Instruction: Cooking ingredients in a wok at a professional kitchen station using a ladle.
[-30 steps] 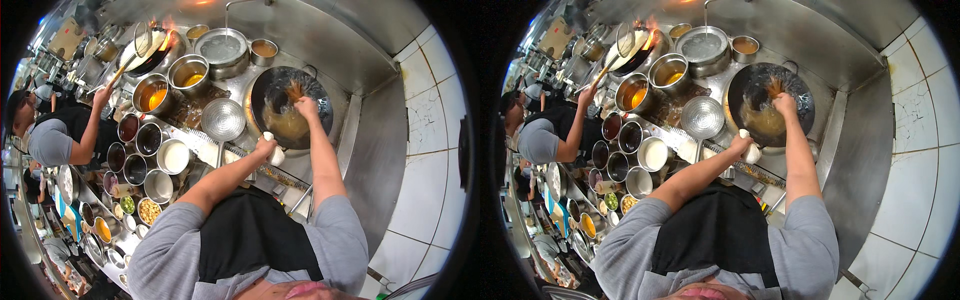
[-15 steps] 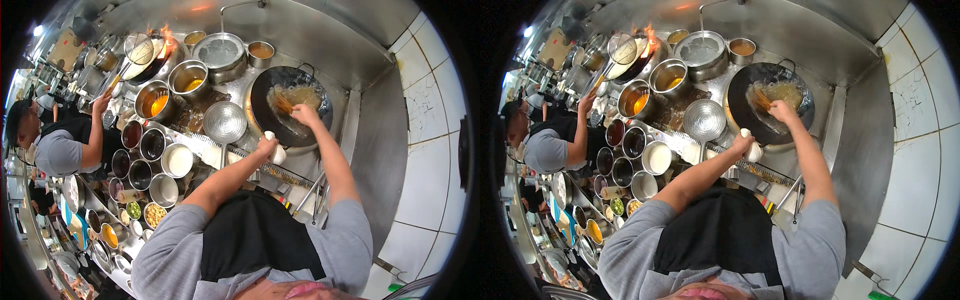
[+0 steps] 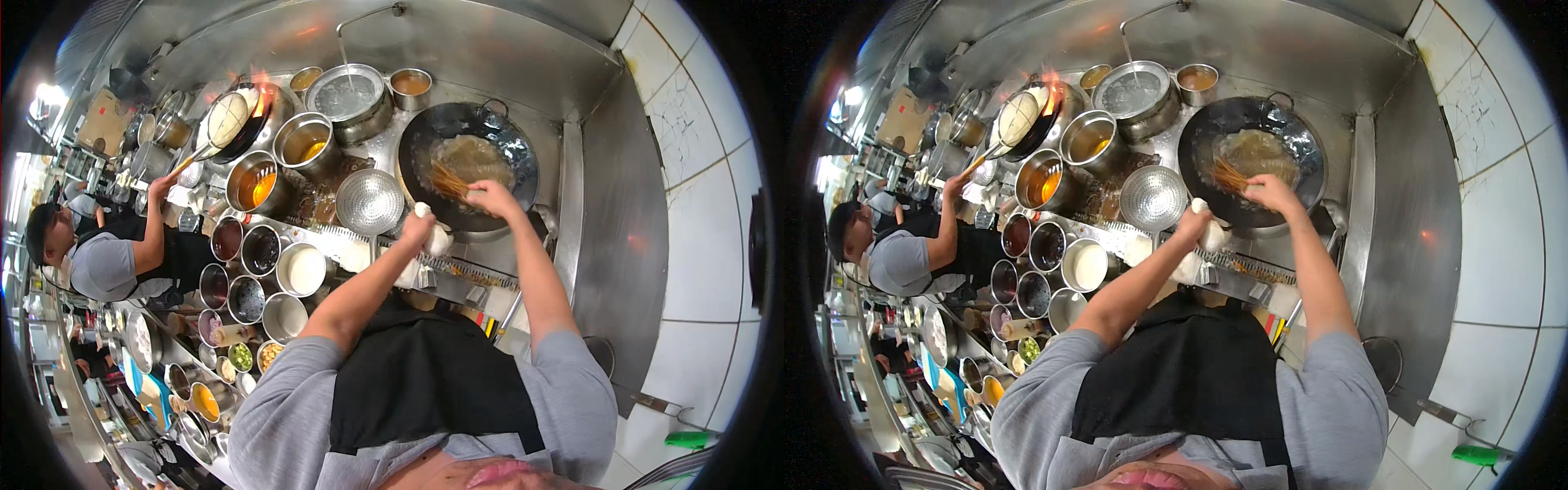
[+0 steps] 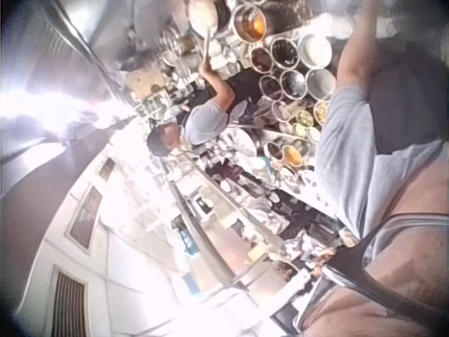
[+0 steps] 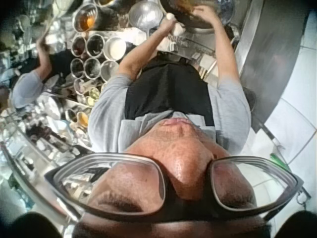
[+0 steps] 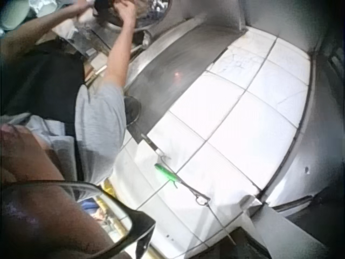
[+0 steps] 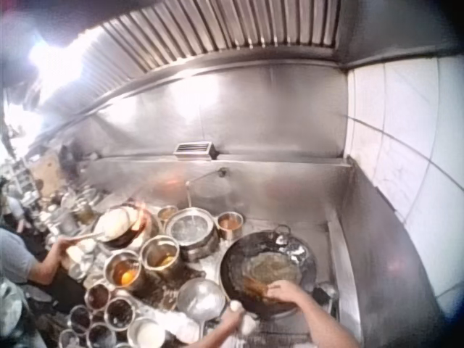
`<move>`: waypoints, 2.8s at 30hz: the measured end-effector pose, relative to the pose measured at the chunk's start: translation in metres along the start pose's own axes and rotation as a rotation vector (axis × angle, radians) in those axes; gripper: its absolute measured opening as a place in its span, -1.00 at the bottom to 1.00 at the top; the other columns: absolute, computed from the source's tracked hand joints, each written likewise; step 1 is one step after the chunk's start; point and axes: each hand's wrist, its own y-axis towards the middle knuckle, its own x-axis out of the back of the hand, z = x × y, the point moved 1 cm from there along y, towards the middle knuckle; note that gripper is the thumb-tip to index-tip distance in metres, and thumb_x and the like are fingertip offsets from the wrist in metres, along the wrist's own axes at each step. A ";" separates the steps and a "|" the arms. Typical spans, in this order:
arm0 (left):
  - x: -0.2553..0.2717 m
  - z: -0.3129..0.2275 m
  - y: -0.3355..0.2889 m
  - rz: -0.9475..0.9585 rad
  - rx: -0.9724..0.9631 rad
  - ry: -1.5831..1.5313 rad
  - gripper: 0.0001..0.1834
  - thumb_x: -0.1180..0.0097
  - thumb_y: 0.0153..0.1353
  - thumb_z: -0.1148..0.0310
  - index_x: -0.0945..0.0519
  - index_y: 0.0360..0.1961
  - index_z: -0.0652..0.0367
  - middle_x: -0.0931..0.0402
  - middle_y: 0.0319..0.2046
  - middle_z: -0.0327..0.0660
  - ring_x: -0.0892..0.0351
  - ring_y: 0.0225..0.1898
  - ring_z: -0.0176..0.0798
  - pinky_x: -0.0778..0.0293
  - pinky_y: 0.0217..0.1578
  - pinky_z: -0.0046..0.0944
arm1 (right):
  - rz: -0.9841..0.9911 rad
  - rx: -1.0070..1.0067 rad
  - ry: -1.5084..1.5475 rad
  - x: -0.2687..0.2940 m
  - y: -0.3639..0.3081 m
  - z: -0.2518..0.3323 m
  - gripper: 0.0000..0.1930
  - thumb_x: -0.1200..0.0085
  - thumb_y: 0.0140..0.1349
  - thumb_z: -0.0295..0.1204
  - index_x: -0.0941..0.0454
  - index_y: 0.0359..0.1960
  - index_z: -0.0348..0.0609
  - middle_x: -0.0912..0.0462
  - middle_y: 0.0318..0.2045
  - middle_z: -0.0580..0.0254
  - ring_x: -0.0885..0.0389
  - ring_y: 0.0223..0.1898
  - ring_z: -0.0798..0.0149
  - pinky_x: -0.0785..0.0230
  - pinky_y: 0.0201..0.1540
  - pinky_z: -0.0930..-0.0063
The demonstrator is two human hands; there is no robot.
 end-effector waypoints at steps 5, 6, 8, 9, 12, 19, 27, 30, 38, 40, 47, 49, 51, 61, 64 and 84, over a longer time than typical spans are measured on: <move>0.056 -0.046 -0.023 0.132 -0.079 0.165 -0.61 -0.08 -0.01 0.40 -0.50 -0.11 0.32 -0.59 -0.31 -0.05 -0.59 -0.32 -0.13 -0.49 -0.23 -0.19 | -0.150 -0.219 -0.082 0.057 -0.130 -0.038 -0.57 -0.27 -0.01 -0.24 -0.61 -0.09 -0.18 -0.67 -0.23 0.11 -0.63 -0.18 0.26 -0.40 -0.06 0.42; 0.052 -0.091 -0.051 0.169 -0.083 0.153 -0.61 -0.08 -0.01 0.39 -0.50 -0.11 0.33 -0.59 -0.32 -0.04 -0.60 -0.32 -0.13 -0.49 -0.25 -0.18 | -0.262 -0.278 0.041 0.063 -0.160 -0.058 -0.57 -0.26 0.02 -0.27 -0.59 -0.07 -0.19 -0.67 -0.23 0.09 -0.62 -0.17 0.25 -0.40 -0.05 0.42; 0.068 -0.083 -0.033 0.163 -0.153 0.169 -0.59 -0.09 -0.02 0.37 -0.50 -0.11 0.34 -0.59 -0.31 -0.01 -0.60 -0.31 -0.10 -0.48 -0.24 -0.16 | -0.419 -0.351 0.238 0.058 -0.189 -0.053 -0.59 -0.23 0.06 -0.31 -0.56 -0.03 -0.17 -0.66 -0.30 0.12 -0.62 -0.30 0.31 -0.44 -0.20 0.46; 0.065 -0.091 -0.034 0.195 -0.160 0.189 -0.59 -0.09 -0.02 0.37 -0.50 -0.11 0.34 -0.59 -0.31 -0.01 -0.60 -0.31 -0.10 -0.48 -0.24 -0.16 | -0.448 -0.369 0.255 0.052 -0.202 -0.066 -0.59 -0.23 0.06 -0.31 -0.56 -0.03 -0.17 -0.66 -0.30 0.12 -0.62 -0.30 0.31 -0.44 -0.20 0.46; 0.061 -0.113 -0.035 0.094 -0.309 0.335 -0.54 -0.09 -0.05 0.34 -0.47 -0.09 0.35 -0.58 -0.27 0.09 -0.60 -0.25 0.00 -0.47 -0.19 -0.11 | -0.737 -0.224 0.110 0.039 -0.224 -0.083 -0.63 -0.18 0.13 -0.34 -0.55 -0.02 -0.18 -0.64 -0.36 0.19 -0.56 -0.50 0.40 -0.39 -0.48 0.54; 0.031 -0.196 -0.073 -0.033 -0.644 0.593 -0.52 -0.12 -0.12 0.36 -0.46 -0.10 0.31 -0.52 -0.27 0.14 -0.52 -0.18 0.20 -0.41 -0.11 -0.03 | -0.784 -0.394 0.916 0.061 -0.234 -0.082 -0.58 -0.08 0.24 -0.20 -0.44 0.06 -0.14 -0.59 -0.43 0.25 -0.49 -0.69 0.38 -0.15 -0.77 0.62; 0.005 -0.225 -0.139 0.142 -0.926 0.803 -0.41 -0.20 -0.17 0.48 -0.41 0.01 0.18 -0.33 0.02 0.13 -0.37 0.03 0.23 -0.37 0.01 0.01 | -0.678 -0.434 0.815 0.070 -0.169 -0.083 -0.65 -0.06 0.21 -0.30 -0.47 0.00 -0.15 -0.55 -0.53 0.26 -0.47 -0.74 0.39 -0.18 -0.79 0.62; 0.012 -0.212 -0.136 0.135 -0.935 0.753 -0.38 -0.21 -0.17 0.48 -0.40 0.04 0.18 -0.33 0.01 0.13 -0.36 0.03 0.22 -0.36 0.03 0.00 | -0.710 -0.448 0.717 0.065 -0.171 -0.068 -0.65 -0.07 0.21 -0.30 -0.47 0.01 -0.17 -0.56 -0.49 0.24 -0.46 -0.75 0.41 -0.18 -0.79 0.60; 0.035 -0.144 -0.072 0.088 -0.460 0.475 -0.52 -0.06 -0.05 0.44 -0.41 -0.03 0.37 -0.54 -0.25 0.10 -0.57 -0.20 0.04 -0.45 -0.15 -0.11 | -0.868 -0.305 0.582 0.031 -0.194 -0.105 -0.59 -0.02 0.28 -0.27 -0.40 0.11 -0.13 -0.53 -0.46 0.29 -0.43 -0.65 0.46 -0.19 -0.70 0.58; 0.032 -0.103 -0.070 0.001 -0.315 0.289 -0.46 -0.09 -0.07 0.42 -0.36 -0.02 0.47 -0.51 -0.20 0.21 -0.55 -0.16 0.13 -0.43 -0.09 -0.11 | -0.893 -0.359 0.567 0.014 -0.210 -0.106 -0.60 -0.03 0.27 -0.25 -0.42 0.11 -0.10 -0.54 -0.36 0.29 -0.40 -0.66 0.50 -0.16 -0.73 0.59; -0.041 -0.043 -0.076 0.048 0.097 -0.275 -0.58 -0.10 -0.02 0.43 -0.41 -0.09 0.35 -0.52 -0.24 -0.04 -0.55 -0.25 -0.16 -0.48 -0.22 -0.23 | -0.781 -0.288 0.039 -0.055 -0.243 -0.143 -0.53 -0.10 0.20 -0.28 -0.39 0.14 -0.13 -0.59 -0.18 0.02 -0.60 -0.20 0.15 -0.43 -0.13 0.36; -0.066 -0.027 -0.055 0.028 0.080 -0.355 -0.57 -0.14 -0.01 0.39 -0.39 -0.10 0.35 -0.50 -0.21 -0.01 -0.53 -0.23 -0.13 -0.47 -0.21 -0.20 | -0.557 -0.381 -0.087 -0.065 -0.239 -0.140 -0.45 -0.14 0.13 -0.30 -0.36 0.18 -0.13 -0.46 0.03 -0.23 -0.42 0.10 -0.07 -0.25 0.15 0.25; -0.079 -0.025 -0.042 -0.032 0.095 -0.298 -0.48 -0.21 0.02 0.30 -0.33 -0.06 0.37 -0.47 -0.16 0.05 -0.51 -0.16 -0.08 -0.44 -0.14 -0.14 | -0.450 -0.416 -0.167 -0.075 -0.243 -0.144 -0.45 -0.14 0.12 -0.30 -0.37 0.17 -0.12 -0.40 0.08 -0.26 -0.40 0.11 -0.12 -0.25 0.15 0.21; -0.063 0.045 -0.124 0.211 -0.131 0.087 -0.32 -0.25 -0.02 0.16 -0.32 0.07 0.30 -0.47 -0.10 0.11 -0.49 -0.07 0.05 -0.40 -0.05 -0.08 | -0.666 -0.441 -0.111 -0.104 -0.302 -0.190 -0.52 0.03 0.24 -0.31 -0.33 0.13 -0.35 -0.39 0.03 -0.31 -0.39 0.03 -0.22 -0.21 0.10 0.13; -0.058 0.090 -0.118 0.489 -0.363 0.420 -0.21 -0.27 -0.09 0.14 -0.28 0.17 0.23 -0.40 -0.03 0.19 -0.37 0.06 0.18 -0.33 0.07 -0.03 | -0.610 -0.492 0.107 -0.119 -0.312 -0.229 -0.53 0.09 0.31 -0.23 -0.32 0.09 -0.40 -0.41 0.00 -0.24 -0.39 0.03 -0.12 -0.20 0.10 0.20; 0.065 0.024 -0.152 0.383 -0.066 0.087 -0.50 -0.19 0.12 0.25 -0.43 0.08 0.20 -0.51 -0.09 -0.12 -0.51 -0.14 -0.25 -0.45 -0.13 -0.27 | -0.711 -0.496 0.327 -0.021 -0.210 -0.161 -0.51 0.01 0.13 -0.57 -0.27 0.14 -0.41 -0.51 -0.04 -0.03 -0.49 -0.05 0.11 -0.27 0.08 0.38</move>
